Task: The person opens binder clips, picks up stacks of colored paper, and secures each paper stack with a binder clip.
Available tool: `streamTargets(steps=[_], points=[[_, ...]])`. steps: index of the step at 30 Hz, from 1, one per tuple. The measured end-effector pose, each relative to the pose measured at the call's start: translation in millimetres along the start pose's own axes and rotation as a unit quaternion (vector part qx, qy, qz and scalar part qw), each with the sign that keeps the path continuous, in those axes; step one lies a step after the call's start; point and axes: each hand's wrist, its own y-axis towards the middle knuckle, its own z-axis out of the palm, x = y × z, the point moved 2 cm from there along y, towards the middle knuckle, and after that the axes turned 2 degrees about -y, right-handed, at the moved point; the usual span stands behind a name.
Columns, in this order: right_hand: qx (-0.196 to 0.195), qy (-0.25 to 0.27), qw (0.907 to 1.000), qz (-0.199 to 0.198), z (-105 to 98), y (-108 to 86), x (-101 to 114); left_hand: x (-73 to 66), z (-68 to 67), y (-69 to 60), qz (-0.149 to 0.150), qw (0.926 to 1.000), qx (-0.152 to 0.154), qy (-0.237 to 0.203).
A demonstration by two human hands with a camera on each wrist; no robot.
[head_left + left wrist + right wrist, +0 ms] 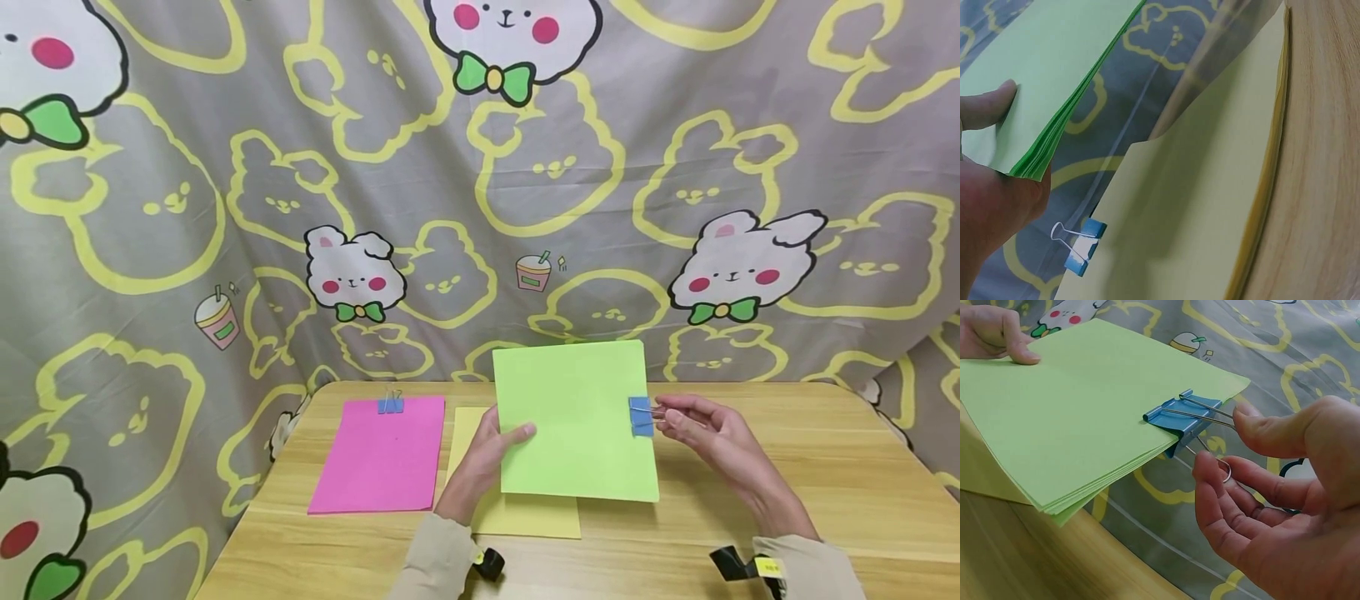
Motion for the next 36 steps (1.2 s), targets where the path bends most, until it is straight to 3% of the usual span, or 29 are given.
streamTargets(steps=[10,17,23,27,32,36], points=[[0.019,0.005,0.9998,0.009,-1,0.3,0,1.6,-1.3,0.5,-0.009,0.9999,-0.012,-0.002],[-0.019,-0.012,0.9992,0.032,-1,1.5,0,0.2,0.5,-0.4,-0.017,0.9992,0.01,-0.036],[-0.038,-0.017,0.9984,0.039,-3,0.4,1,0.3,0.2,0.2,-0.021,0.9984,0.033,-0.04],[-0.053,-0.036,0.9966,0.051,-7,-2.2,4,-0.2,-3.1,1.3,-0.018,0.9985,0.03,-0.042],[-0.049,-0.084,0.9942,0.046,-14,-6.5,11,-3.1,-7.3,1.4,-0.028,0.9986,0.036,-0.027],[-0.039,-0.113,0.9925,0.025,-18,-9.6,16,-6.2,-6.7,-1.8,-0.052,0.9973,0.046,0.024]])
